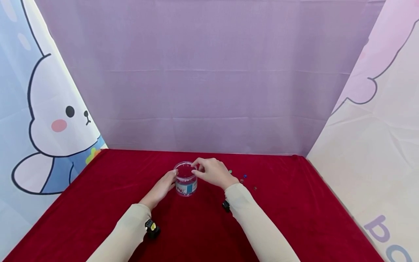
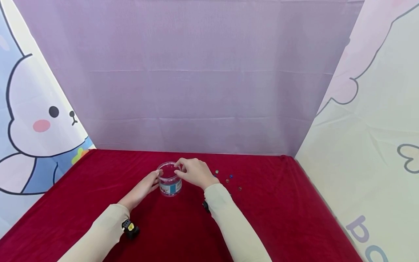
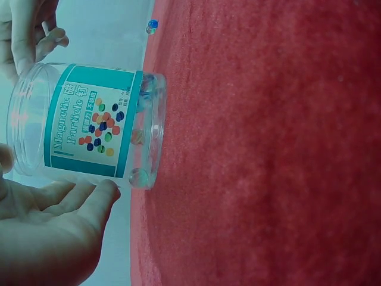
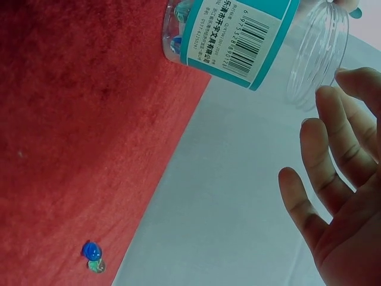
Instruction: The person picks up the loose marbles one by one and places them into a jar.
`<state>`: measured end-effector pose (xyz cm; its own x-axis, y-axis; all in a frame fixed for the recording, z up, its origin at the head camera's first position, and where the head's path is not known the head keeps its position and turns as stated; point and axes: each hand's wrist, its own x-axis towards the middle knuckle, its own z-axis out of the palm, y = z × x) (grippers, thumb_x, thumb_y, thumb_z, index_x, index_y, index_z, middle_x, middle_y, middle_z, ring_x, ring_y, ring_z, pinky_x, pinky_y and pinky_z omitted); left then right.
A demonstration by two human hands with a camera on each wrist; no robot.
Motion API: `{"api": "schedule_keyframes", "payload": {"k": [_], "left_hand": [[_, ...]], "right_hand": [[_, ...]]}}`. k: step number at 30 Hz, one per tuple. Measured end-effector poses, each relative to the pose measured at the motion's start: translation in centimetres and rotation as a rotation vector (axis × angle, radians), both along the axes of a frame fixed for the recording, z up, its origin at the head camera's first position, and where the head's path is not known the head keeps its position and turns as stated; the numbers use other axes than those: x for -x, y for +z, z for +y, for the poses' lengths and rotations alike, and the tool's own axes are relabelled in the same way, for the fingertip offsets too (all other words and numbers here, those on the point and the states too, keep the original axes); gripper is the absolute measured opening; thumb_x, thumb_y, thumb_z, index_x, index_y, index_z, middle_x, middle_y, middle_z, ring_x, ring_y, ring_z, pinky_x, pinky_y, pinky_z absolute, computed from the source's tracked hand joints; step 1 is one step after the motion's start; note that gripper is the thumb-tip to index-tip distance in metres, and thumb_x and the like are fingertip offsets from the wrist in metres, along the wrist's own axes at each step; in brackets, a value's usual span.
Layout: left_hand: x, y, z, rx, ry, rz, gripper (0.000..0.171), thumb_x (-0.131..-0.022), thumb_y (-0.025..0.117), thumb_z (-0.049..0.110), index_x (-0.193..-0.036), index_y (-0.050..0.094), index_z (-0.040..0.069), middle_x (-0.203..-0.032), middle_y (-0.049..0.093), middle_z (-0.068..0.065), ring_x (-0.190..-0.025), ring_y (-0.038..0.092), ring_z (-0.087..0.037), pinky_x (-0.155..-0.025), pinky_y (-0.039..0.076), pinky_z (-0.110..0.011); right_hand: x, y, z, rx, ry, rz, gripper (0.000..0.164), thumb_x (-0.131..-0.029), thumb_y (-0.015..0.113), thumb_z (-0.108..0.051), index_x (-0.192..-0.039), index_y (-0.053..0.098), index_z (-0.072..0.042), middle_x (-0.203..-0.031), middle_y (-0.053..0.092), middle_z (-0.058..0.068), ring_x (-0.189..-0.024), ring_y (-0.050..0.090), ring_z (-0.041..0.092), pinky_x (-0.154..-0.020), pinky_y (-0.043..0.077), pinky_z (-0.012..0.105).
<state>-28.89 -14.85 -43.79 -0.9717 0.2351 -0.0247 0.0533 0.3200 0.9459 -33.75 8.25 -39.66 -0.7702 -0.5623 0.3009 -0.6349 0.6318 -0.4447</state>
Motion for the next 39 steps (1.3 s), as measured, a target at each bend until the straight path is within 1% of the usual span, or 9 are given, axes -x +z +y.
{"api": "schedule_keyframes", "payload": {"k": [3, 6, 12, 20, 25, 30, 33, 39], "left_hand": [[0.0, 0.0, 0.0, 0.001, -0.004, -0.002, 0.066, -0.111, 0.024, 0.041, -0.156, 0.015, -0.007, -0.162, 0.017, -0.026, -0.147, 0.020, -0.044, -0.117, 0.024, -0.053], [0.0, -0.1, 0.1, 0.000, 0.001, -0.002, 0.066, -0.111, 0.025, 0.041, -0.156, 0.016, -0.006, -0.162, 0.018, -0.026, -0.147, 0.020, -0.044, -0.117, 0.024, -0.053], [0.0, -0.1, 0.0, -0.018, 0.003, 0.004, 0.065, -0.112, 0.024, 0.039, -0.156, 0.017, -0.008, -0.161, 0.018, -0.027, -0.147, 0.020, -0.045, -0.117, 0.023, -0.054], [0.0, 0.0, 0.0, -0.025, -0.001, 0.005, 0.064, -0.112, 0.025, 0.038, -0.156, 0.017, -0.008, -0.161, 0.018, -0.027, -0.147, 0.020, -0.045, -0.117, 0.024, -0.054], [0.0, 0.1, 0.0, -0.019, -0.004, 0.002, 0.064, -0.112, 0.026, 0.038, -0.156, 0.017, -0.008, -0.161, 0.018, -0.027, -0.147, 0.020, -0.046, -0.117, 0.023, -0.054], [0.2, -0.1, 0.0, -0.005, 0.003, -0.004, 0.064, -0.112, 0.026, 0.038, -0.156, 0.016, -0.006, -0.162, 0.019, -0.025, -0.147, 0.020, -0.045, -0.117, 0.024, -0.053], [0.1, -0.1, 0.0, -0.008, 0.005, -0.011, 0.064, -0.112, 0.026, 0.039, -0.157, 0.016, -0.006, -0.162, 0.018, -0.025, -0.147, 0.019, -0.044, -0.118, 0.023, -0.053], [0.1, 0.0, -0.1, -0.004, -0.007, -0.009, 0.064, -0.112, 0.025, 0.038, -0.157, 0.015, -0.006, -0.162, 0.017, -0.026, -0.147, 0.018, -0.045, -0.118, 0.022, -0.053]], "right_hand": [[-0.1, -0.1, 0.3, 0.002, -0.006, -0.003, 0.029, -0.093, 0.073, -0.035, -0.118, 0.070, -0.020, -0.085, 0.065, -0.012, -0.071, 0.058, 0.005, -0.062, 0.053, 0.020], [-0.3, -0.1, 0.5, 0.005, -0.008, -0.008, 0.026, -0.093, 0.073, -0.034, -0.116, 0.070, -0.022, -0.082, 0.065, -0.013, -0.069, 0.058, 0.005, -0.061, 0.053, 0.021], [-0.6, 0.0, 0.8, -0.009, -0.013, -0.005, 0.026, -0.093, 0.074, -0.034, -0.116, 0.069, -0.024, -0.080, 0.063, -0.014, -0.068, 0.058, 0.005, -0.060, 0.053, 0.021], [-0.8, 0.0, 1.5, 0.006, -0.012, -0.007, 0.028, -0.090, 0.077, -0.031, -0.117, 0.070, -0.023, -0.078, 0.062, -0.015, -0.066, 0.058, 0.006, -0.060, 0.053, 0.021], [-0.8, -0.1, 2.0, -0.010, -0.008, 0.001, 0.030, -0.091, 0.075, -0.035, -0.118, 0.070, -0.023, -0.077, 0.061, -0.015, -0.064, 0.057, 0.007, -0.058, 0.053, 0.022], [-0.9, -0.3, 2.7, -0.027, -0.012, 0.005, 0.030, -0.092, 0.074, -0.035, -0.118, 0.070, -0.021, -0.082, 0.064, -0.013, -0.068, 0.058, 0.005, -0.062, 0.053, 0.021], [-0.9, -0.5, 3.1, -0.041, -0.016, 0.005, 0.031, -0.092, 0.074, -0.035, -0.119, 0.070, -0.020, -0.082, 0.063, -0.014, -0.069, 0.058, 0.005, -0.064, 0.053, 0.021], [-1.0, -1.0, 4.0, -0.071, -0.027, 0.013, 0.030, -0.092, 0.074, -0.035, -0.118, 0.071, -0.020, -0.080, 0.061, -0.017, -0.067, 0.057, 0.005, -0.062, 0.052, 0.022]]}}
